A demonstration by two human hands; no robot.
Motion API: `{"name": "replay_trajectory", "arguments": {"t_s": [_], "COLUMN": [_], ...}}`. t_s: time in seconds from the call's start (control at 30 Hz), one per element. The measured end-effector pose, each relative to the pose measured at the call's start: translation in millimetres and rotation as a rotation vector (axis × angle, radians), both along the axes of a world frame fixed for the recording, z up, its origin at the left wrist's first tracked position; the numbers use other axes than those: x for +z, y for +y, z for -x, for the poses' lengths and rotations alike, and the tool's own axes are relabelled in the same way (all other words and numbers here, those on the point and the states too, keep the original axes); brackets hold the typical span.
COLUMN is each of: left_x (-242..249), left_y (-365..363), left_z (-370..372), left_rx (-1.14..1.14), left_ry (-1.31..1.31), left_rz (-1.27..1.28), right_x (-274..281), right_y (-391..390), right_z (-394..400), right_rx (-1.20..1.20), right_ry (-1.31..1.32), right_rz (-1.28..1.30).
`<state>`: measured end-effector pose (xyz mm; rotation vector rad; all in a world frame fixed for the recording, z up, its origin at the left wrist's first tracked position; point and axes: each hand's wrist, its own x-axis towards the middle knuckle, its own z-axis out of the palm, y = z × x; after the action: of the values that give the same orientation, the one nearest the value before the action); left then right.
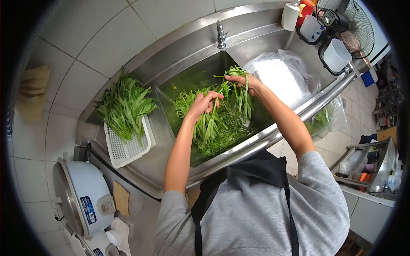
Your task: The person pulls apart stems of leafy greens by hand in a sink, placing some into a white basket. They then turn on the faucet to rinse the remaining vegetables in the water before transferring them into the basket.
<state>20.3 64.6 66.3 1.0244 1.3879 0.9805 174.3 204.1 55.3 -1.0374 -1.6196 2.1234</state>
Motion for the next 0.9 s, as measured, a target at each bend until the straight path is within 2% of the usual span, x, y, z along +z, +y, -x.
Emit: {"name": "replay_trajectory", "arguments": {"t_s": [0.2, 0.33, 0.4, 0.43, 0.47, 0.53, 0.6, 0.67, 0.73, 0.77, 0.8, 0.87, 0.9], "left_x": [-3, -13, -28, -40, -57, -81, -96, -97, -94, -84, -66, -35, -49], "left_y": [6, 6, 10, 16, 17, 13, -1, -10, -14, -14, -13, -7, -2], "left_z": [3, 6, 9, 11, 13, 16, 18, 21, 22, 22, 15, -5, -5], "left_rx": [0.012, 0.034, 0.045, 0.201, 0.361, 0.435, 0.626, 0.615, 0.547, 0.439, 0.446, 0.100, 0.053], "left_ry": [-0.025, -0.035, -0.047, 0.018, 0.081, 0.022, -0.106, -0.041, -0.054, -0.075, -0.077, 0.250, 0.230], "left_rz": [0.016, 0.042, 0.070, 0.088, 0.110, 0.166, 0.127, 0.128, -0.029, -0.054, -0.052, 0.004, -0.101], "right_x": [-6, -1, -6, -12, -10, -24, -26, -31, -43, -45, -46, -39, -26], "right_y": [-7, -8, -10, -13, -20, -22, -27, -22, -13, -13, -13, -16, -21], "right_z": [6, 2, 4, 7, 6, 6, -1, -8, -13, -13, -12, -10, -11], "right_rx": [-0.121, -0.119, -0.237, -0.304, -0.312, -0.313, -0.304, -0.255, -0.177, -0.153, -0.145, -0.023, 0.014], "right_ry": [-0.020, -0.040, 0.060, 0.130, 0.084, 0.065, 0.103, 0.107, 0.039, -0.018, -0.020, -0.042, -0.065], "right_rz": [0.020, 0.060, 0.032, -0.116, -0.272, -0.369, -0.326, -0.220, -0.082, -0.021, -0.018, 0.019, 0.061]}}
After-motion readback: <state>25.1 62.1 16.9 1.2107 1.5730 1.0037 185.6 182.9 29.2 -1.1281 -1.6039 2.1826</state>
